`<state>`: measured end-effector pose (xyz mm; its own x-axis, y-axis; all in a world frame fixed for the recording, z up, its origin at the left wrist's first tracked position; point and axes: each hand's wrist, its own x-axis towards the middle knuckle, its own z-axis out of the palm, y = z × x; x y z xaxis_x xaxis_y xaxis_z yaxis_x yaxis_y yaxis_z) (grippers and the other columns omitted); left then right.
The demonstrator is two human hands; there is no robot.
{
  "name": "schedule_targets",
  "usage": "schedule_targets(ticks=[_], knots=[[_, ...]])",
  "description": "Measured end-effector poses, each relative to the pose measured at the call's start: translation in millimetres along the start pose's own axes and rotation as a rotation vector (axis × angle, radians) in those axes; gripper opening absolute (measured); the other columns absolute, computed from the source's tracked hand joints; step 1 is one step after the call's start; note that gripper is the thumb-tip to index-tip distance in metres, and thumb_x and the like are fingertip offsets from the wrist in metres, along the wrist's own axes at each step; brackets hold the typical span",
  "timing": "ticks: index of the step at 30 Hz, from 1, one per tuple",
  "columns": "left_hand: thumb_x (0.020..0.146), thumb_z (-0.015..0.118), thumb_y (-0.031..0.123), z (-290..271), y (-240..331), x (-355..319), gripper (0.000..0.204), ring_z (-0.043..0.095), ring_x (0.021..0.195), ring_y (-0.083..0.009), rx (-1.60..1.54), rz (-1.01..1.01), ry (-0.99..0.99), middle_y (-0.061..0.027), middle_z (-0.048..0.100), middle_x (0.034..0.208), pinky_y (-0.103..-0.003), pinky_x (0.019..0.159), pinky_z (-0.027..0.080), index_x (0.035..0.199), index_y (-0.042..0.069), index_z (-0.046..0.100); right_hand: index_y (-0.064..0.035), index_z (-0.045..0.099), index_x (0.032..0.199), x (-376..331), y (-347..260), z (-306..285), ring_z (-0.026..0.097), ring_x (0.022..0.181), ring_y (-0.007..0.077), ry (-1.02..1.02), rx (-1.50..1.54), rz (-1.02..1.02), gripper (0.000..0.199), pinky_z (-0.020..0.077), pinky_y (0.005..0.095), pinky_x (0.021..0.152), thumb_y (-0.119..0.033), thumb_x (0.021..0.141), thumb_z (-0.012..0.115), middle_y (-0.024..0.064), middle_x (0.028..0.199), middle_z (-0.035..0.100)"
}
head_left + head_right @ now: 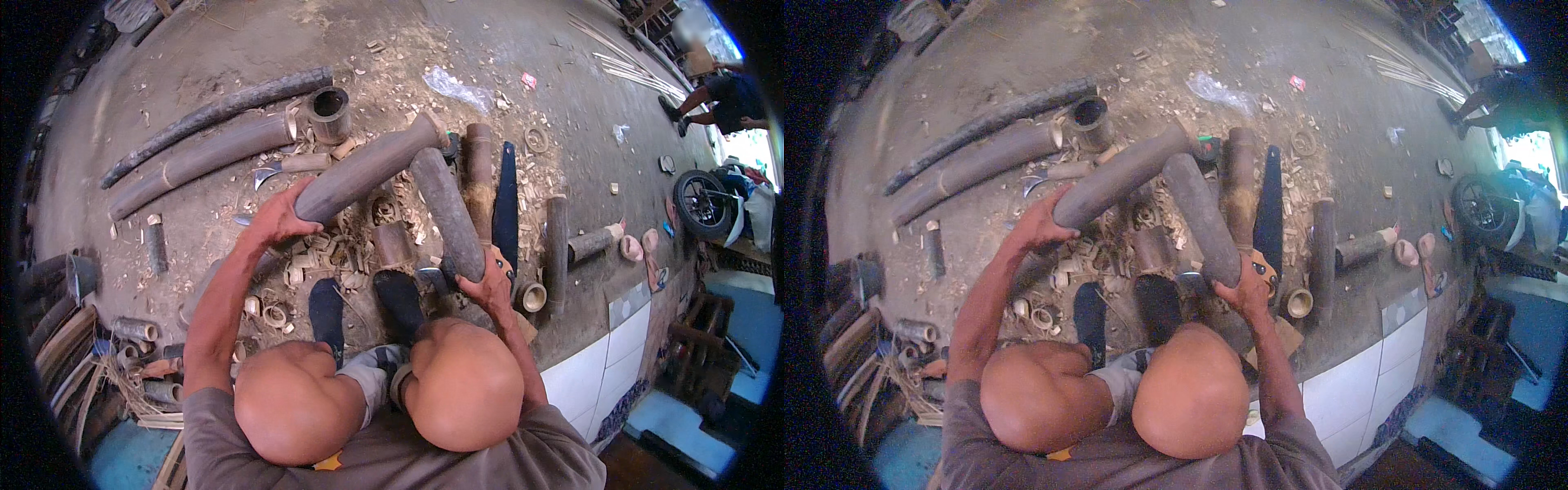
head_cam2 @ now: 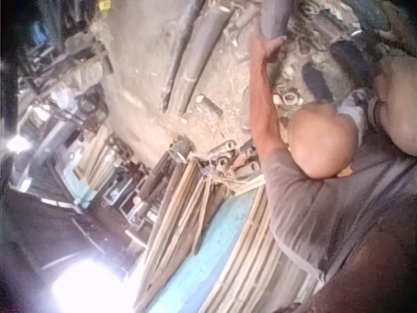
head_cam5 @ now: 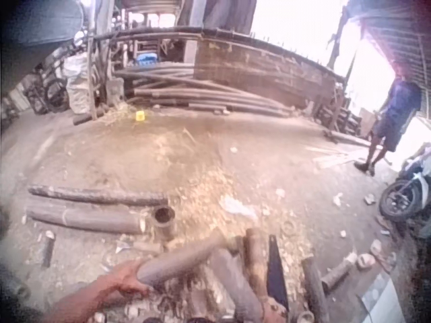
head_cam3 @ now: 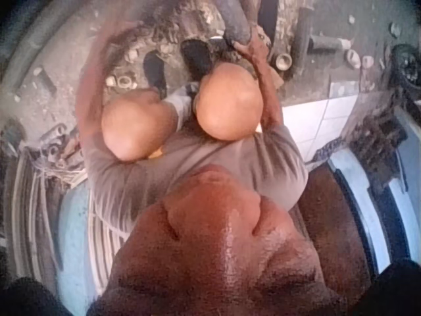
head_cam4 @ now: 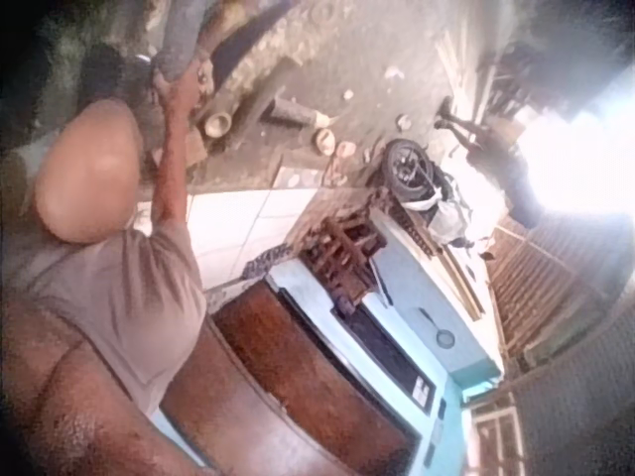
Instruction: The person sits on the floor and works with bamboo pieces, using a knife to carve and shape them. They measure bamboo with a tape measure, fit pieces together, and use a wooden mallet to tap joints. The person handles multiple bamboo segments and tools while assembling a structure.
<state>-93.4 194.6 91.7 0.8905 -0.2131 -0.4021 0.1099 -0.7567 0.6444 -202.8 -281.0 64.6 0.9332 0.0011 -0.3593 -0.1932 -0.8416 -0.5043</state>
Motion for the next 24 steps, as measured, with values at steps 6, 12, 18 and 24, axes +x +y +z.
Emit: schedule_targets(ticks=[6, 12, 18, 24], knots=[[0.060, 0.090, 0.040, -65.9, 21.9, -23.7, 0.109, 0.065, 0.122, -0.0416, 0.157, -0.027, 0.134, -0.0240, 0.068, 0.132, -0.048, 0.104, 0.050, 0.157, 0.022, 0.045, -0.0039, 0.049, 0.143, 15.9, -41.0, -13.5, 0.069, 0.113, 0.0441, -0.093, 0.186, -0.053, 0.087, 0.0525, 0.0511, 0.097, -0.043, 0.074, 0.086, 0.0269, 0.120, 0.071], [0.060, 0.089, 0.041, -95.6, 39.2, -54.8, 0.107, 0.066, 0.117, -0.0430, 0.291, 0.008, 0.209, -0.0257, 0.069, 0.127, -0.049, 0.102, 0.052, 0.156, 0.022, 0.047, -0.0031, 0.048, 0.144, 6.6, -42.3, -18.0, 0.067, 0.116, 0.0437, 0.051, 0.053, -0.156, 0.088, 0.0520, 0.0511, 0.098, -0.042, 0.074, 0.085, 0.0274, 0.126, 0.067], [0.061, 0.089, 0.038, -92.8, 48.4, -82.8, 0.109, 0.065, 0.110, -0.0421, 0.320, 0.056, 0.289, -0.0230, 0.068, 0.116, -0.049, 0.097, 0.052, 0.159, 0.024, 0.043, -0.0011, 0.043, 0.148, 14.8, -55.8, 19.6, 0.064, 0.120, 0.0454, 0.117, 0.188, -0.143, 0.092, 0.0507, 0.0520, 0.100, -0.039, 0.076, 0.086, 0.0287, 0.131, 0.064], [0.060, 0.092, 0.023, -93.6, 77.7, -100.4, 0.111, 0.060, 0.115, -0.0403, 0.539, 0.149, 0.437, -0.0185, 0.059, 0.124, -0.049, 0.097, 0.051, 0.159, 0.027, 0.042, 0.0004, 0.045, 0.148, 76.7, -55.5, 49.9, 0.061, 0.122, 0.0489, 0.241, 0.264, -0.253, 0.086, 0.0498, 0.0523, 0.102, -0.032, 0.079, 0.085, 0.0313, 0.133, 0.062]])
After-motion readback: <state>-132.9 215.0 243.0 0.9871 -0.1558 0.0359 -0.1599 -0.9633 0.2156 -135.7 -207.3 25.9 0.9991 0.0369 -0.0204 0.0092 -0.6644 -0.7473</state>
